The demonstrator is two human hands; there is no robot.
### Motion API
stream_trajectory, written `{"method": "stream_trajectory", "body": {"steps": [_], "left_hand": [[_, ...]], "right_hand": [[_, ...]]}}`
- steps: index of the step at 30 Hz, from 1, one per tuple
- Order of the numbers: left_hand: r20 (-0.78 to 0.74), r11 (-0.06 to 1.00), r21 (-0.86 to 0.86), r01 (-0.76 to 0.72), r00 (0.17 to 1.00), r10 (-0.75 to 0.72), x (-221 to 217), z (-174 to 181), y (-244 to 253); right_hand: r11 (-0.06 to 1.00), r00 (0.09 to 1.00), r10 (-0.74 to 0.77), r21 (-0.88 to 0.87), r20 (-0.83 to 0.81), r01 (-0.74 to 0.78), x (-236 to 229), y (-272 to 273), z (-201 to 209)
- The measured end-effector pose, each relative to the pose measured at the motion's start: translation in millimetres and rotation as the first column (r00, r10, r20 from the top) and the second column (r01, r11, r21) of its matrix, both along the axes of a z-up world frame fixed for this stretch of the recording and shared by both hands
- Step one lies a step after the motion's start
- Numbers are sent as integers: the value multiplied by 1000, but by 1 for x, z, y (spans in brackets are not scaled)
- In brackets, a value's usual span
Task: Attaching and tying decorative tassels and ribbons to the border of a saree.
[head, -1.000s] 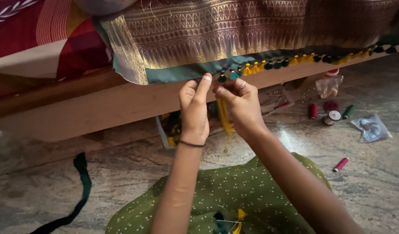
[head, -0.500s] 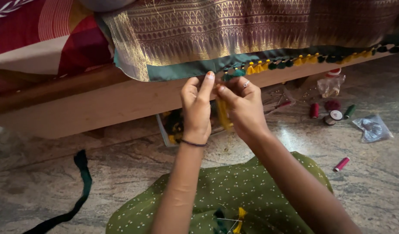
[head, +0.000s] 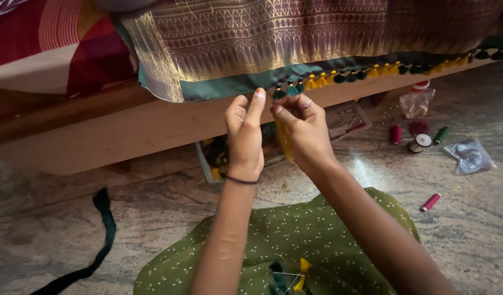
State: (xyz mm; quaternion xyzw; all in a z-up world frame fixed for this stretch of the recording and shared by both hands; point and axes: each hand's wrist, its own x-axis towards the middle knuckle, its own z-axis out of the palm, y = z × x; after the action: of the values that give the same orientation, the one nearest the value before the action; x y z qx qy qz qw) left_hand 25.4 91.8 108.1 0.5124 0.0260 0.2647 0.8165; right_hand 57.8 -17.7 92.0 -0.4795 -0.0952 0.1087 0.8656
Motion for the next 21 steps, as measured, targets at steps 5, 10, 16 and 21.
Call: {"method": "stream_trajectory", "body": {"steps": [5,10,16,21], "left_hand": [[-7,1000,21,-14,1000,14,1,3,-1],[-16,999,38,-38,999,38,1,3,-2],[10,995,84,-58,998,58,5,-11,3],[-32,1000,13,-4,999,4,0,7,-4]], "right_hand": [[991,998,-33,-127,61,40,1,-1,3],[990,997,-38,-136,69,47,2,-1,-2],[1000,1000,7,-30,15,-7,1,3,-2],[999,997,43,27,-57,-42,-10,6,28]]}}
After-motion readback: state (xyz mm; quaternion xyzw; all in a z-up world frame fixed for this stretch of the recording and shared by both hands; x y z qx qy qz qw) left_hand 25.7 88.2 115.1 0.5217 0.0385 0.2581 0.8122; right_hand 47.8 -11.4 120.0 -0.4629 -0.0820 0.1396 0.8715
